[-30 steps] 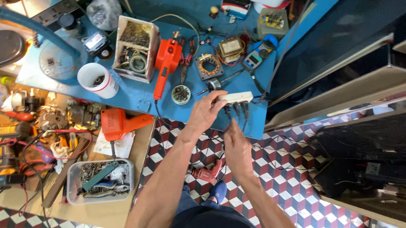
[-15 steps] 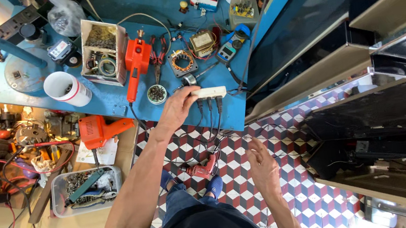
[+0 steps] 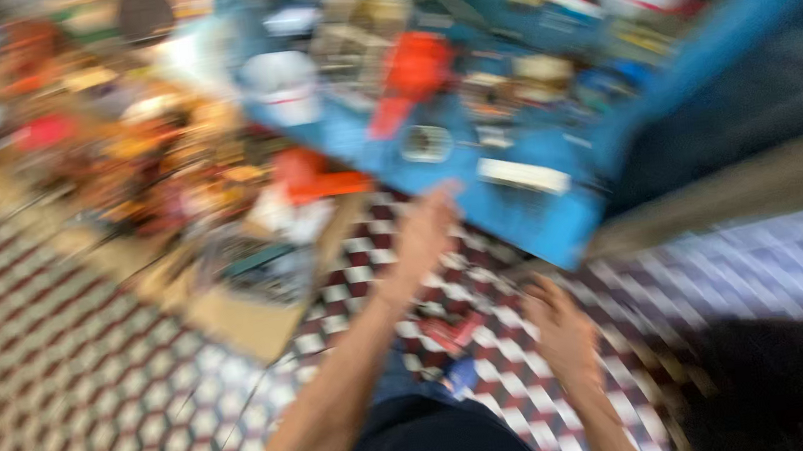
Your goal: The person tests a small electric motor by connecting it to a power source and using a multimeter. They manipulate wires and plugs on a cluttered workbench, repeatedly plugging and unplugging a power strip to observe the motor's operation.
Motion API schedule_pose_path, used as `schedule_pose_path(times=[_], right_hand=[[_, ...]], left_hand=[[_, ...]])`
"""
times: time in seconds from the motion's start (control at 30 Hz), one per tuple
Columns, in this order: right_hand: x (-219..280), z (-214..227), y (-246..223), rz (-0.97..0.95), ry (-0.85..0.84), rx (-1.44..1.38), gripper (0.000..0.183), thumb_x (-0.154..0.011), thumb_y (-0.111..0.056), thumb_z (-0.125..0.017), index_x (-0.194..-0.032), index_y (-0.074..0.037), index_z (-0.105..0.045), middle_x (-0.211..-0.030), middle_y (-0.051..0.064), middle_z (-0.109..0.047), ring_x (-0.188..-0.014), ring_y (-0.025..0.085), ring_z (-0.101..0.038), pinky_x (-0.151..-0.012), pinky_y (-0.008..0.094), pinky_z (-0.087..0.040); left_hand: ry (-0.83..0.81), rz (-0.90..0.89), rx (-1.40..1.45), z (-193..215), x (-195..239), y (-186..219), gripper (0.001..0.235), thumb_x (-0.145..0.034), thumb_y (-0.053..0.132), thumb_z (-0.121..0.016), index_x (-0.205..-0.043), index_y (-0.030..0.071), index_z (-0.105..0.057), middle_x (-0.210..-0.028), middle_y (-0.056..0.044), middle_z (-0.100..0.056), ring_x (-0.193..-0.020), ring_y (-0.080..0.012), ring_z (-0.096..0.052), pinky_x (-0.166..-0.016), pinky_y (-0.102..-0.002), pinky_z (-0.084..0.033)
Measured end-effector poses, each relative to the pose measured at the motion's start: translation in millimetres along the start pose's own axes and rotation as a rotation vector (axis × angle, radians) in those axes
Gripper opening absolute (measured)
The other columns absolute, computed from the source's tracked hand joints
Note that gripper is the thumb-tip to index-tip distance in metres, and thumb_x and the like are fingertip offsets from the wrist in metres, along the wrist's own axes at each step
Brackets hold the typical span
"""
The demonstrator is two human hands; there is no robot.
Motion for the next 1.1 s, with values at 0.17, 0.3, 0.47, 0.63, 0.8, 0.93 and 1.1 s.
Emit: schedule_pose_path(times=[0.17,0.3,0.47,0.63,0.8,0.93,1.1], right_hand=[[-0.9,-81.1,-28.0,0.076,-0.318,0.112,0.052,-0.095,-0.026,-0.063,-0.143,-0.007,-0.059,-0.121,0.012,-0.076,-0.107,0.020,-0.073,-0.091,0.034,-0.055],[19.2,-146.7,-28.4,0.048,-0.551,0.176,0.056,-0.095,-0.028,-0.061,-0.147,-0.010,-0.056,-0.113,0.014,-0.081,-0.105,0.021,-0.076,-0.094,0.033,-0.055],[61.6,-224.7,-26.0,0.014,-0.727,0.315,0.057,-0.093,-0.031,-0.061,-0.147,-0.011,-0.054,-0.118,0.012,-0.080,-0.108,0.021,-0.077,-0.096,0.032,-0.056],[120.6,-311.7,-20.9,-0.018,-0.862,0.337,0.056,-0.093,-0.028,-0.060,-0.144,-0.005,-0.054,-0.124,0.012,-0.077,-0.110,0.020,-0.077,-0.096,0.032,-0.058],[177.3,-405.9,-47.1,-0.080,-0.852,0.220,0.051,-0.092,-0.022,-0.061,-0.138,0.000,-0.058,-0.120,0.016,-0.079,-0.104,0.022,-0.078,-0.093,0.034,-0.059],[230.0,-478.5,-91.5,-0.159,-0.837,0.168,0.050,-0.091,-0.020,-0.063,-0.137,0.001,-0.060,-0.117,0.016,-0.079,-0.101,0.023,-0.078,-0.090,0.035,-0.061],[276.8,-562.0,-182.2,0.123,-0.990,0.335,0.051,-0.093,-0.022,-0.063,-0.139,0.000,-0.056,-0.121,0.013,-0.077,-0.109,0.017,-0.075,-0.095,0.030,-0.057]], left_hand=[[-0.141,0.582,0.087,90.9,140.8,6.7,0.037,-0.101,0.021,-0.056,-0.135,0.009,-0.065,-0.093,-0.018,-0.075,-0.076,-0.0282,-0.075,-0.069,-0.039,-0.057],[0.031,0.777,0.082,165.3,225.5,6.9,0.036,-0.101,0.027,-0.058,-0.128,0.007,-0.070,-0.098,-0.012,-0.079,-0.082,-0.0197,-0.077,-0.074,-0.033,-0.060],[0.245,1.085,0.172,230.9,308.0,-26.5,0.046,-0.101,0.042,-0.055,-0.121,0.005,-0.074,-0.093,-0.011,-0.081,-0.084,-0.0177,-0.078,-0.077,-0.031,-0.060],[0.310,1.156,0.345,290.3,349.8,-62.7,0.052,-0.103,0.046,-0.053,-0.115,0.000,-0.074,-0.092,-0.013,-0.080,-0.085,-0.0182,-0.075,-0.079,-0.030,-0.058],[0.123,1.127,0.225,389.7,381.9,-95.8,0.046,-0.101,0.041,-0.053,-0.126,0.007,-0.072,-0.092,-0.015,-0.079,-0.084,-0.0202,-0.075,-0.076,-0.031,-0.056],[0.052,1.150,0.133,473.9,432.1,-131.0,0.042,-0.098,0.035,-0.054,-0.132,0.013,-0.069,-0.098,-0.012,-0.078,-0.081,-0.0215,-0.076,-0.073,-0.033,-0.060],[0.344,1.211,0.258,564.6,494.2,-165.1,0.043,-0.097,0.039,-0.058,-0.126,0.012,-0.073,-0.095,-0.013,-0.083,-0.083,-0.0167,-0.078,-0.075,-0.031,-0.063]])
Point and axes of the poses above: each hand's wrist, its own x-axis away from the middle knuckle, its own z-axis out of the back of the hand, y = z × x, the point moved 8 cm from there along -x, towards the middle knuckle
